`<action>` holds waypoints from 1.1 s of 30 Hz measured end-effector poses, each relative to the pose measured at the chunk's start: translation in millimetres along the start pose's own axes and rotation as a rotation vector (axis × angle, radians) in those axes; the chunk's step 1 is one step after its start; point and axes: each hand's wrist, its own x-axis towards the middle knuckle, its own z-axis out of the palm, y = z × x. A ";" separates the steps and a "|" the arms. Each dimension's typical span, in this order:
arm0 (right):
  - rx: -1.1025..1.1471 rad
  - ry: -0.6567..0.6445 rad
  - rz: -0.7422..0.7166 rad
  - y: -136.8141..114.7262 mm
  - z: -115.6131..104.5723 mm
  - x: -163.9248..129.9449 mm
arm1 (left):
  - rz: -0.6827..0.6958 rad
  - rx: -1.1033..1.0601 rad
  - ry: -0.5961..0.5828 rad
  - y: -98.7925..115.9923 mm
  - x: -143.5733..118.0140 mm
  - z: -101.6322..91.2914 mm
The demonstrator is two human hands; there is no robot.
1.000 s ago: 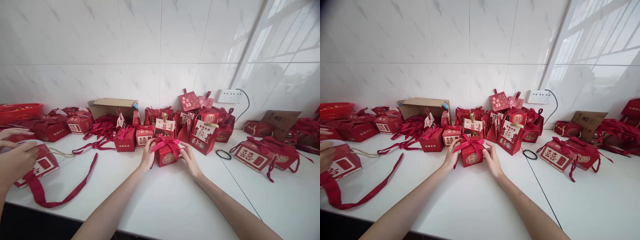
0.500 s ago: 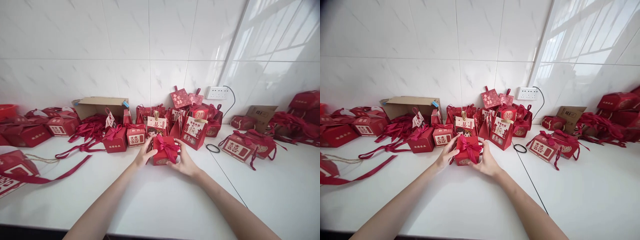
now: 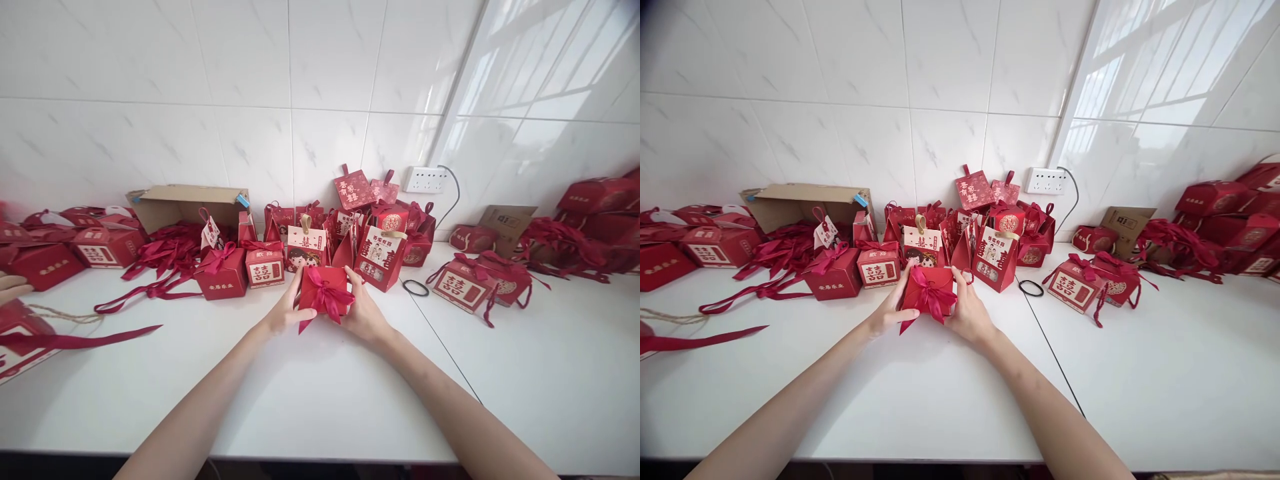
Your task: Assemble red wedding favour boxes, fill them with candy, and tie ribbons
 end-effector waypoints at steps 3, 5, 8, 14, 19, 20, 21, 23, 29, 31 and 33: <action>0.052 -0.007 -0.006 1.1 -1.0 0.0 | 0.016 -0.033 -0.007 1.0 0.8 1.5; 0.080 -0.010 -0.017 1.0 -1.4 -0.1 | 0.022 -0.044 0.065 2.5 2.6 4.9; 0.081 -0.013 -0.062 -1.0 -0.9 -0.6 | -0.008 0.014 0.234 5.0 5.2 11.8; 0.038 -0.003 -0.123 -1.3 2.2 -1.5 | 0.025 0.130 0.252 5.5 4.6 16.8; 0.038 -0.001 -0.149 0.6 3.6 -1.7 | 0.046 0.162 0.249 0.8 4.7 15.7; 0.031 -0.005 -0.154 0.6 3.6 -1.7 | 0.053 0.171 0.257 0.1 4.9 15.7; 0.025 -0.010 -0.157 0.6 3.5 -1.6 | 0.058 0.177 0.263 -0.4 5.1 15.8; 0.022 -0.020 -0.156 0.4 3.3 -1.5 | 0.061 0.176 0.269 -0.4 5.1 16.2; 0.049 -0.018 -0.122 -1.9 3.4 -2.5 | 0.062 0.165 0.261 2.4 4.5 17.5; 0.047 -0.024 -0.118 -2.8 3.9 -2.8 | 0.067 0.170 0.272 2.0 4.8 17.5; 0.056 -0.030 -0.118 -3.1 4.3 -2.8 | 0.070 0.175 0.282 1.4 5.1 17.4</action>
